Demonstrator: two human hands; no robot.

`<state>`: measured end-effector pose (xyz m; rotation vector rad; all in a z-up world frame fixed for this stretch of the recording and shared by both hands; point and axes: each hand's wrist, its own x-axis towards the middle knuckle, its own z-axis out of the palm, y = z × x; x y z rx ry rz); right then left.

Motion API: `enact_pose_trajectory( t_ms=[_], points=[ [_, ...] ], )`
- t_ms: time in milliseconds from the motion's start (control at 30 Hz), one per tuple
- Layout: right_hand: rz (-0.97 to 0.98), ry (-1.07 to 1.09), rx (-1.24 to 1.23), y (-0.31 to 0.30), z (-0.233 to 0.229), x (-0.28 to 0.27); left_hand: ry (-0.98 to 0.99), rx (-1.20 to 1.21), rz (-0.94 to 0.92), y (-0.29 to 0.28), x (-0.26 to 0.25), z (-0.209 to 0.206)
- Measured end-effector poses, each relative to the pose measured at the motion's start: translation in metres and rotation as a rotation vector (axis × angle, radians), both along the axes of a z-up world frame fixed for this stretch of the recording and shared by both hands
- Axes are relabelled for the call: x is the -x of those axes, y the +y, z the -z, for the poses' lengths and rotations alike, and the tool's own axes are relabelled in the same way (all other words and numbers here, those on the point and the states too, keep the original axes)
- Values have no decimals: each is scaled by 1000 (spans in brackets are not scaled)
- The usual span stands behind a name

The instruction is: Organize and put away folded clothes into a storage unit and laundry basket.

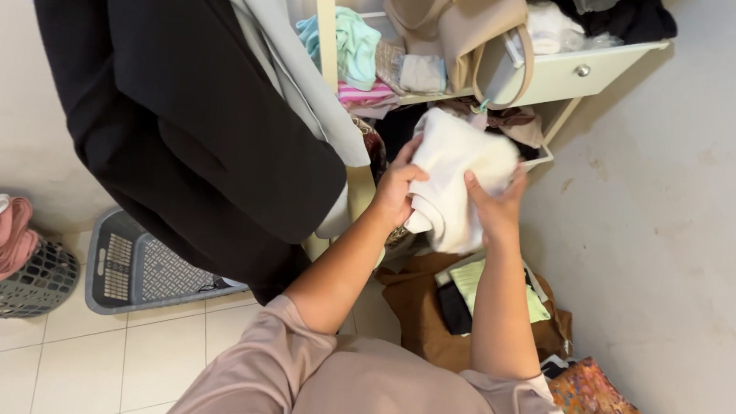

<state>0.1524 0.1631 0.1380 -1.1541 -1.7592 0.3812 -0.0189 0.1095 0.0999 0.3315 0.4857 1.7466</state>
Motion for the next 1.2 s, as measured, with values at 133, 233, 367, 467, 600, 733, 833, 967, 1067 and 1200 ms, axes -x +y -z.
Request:
enact_pose_trajectory(
  t_ms=[133,233,367,467,600,733,833,967,1067,1200],
  points=[
    [-261,655,839,11,30,-26,-33,20,102,-11,-10,16],
    [-287,677,897,3,7,-33,57,95,113,-4,-14,47],
    [-152,320,511,3,-26,-43,567,460,46,6,-25,91],
    [13,-173,180,7,-32,-47,618,385,26,16,-43,135],
    [118,-446,148,-20,-51,-35,597,477,172,-19,-52,63],
    [-177,-258,298,-32,-77,-30,384,167,215,-38,-50,36],
    [-292,7,580,-29,-81,-31,145,80,360,-47,-47,33],
    [-322,278,889,-22,-60,-37,172,99,345,-53,-40,16],
    [-434,537,965,-15,-9,-51,147,144,360,-57,-24,16],
    [-540,710,1213,-4,34,-61,55,192,506,-54,-14,40]
  ],
)
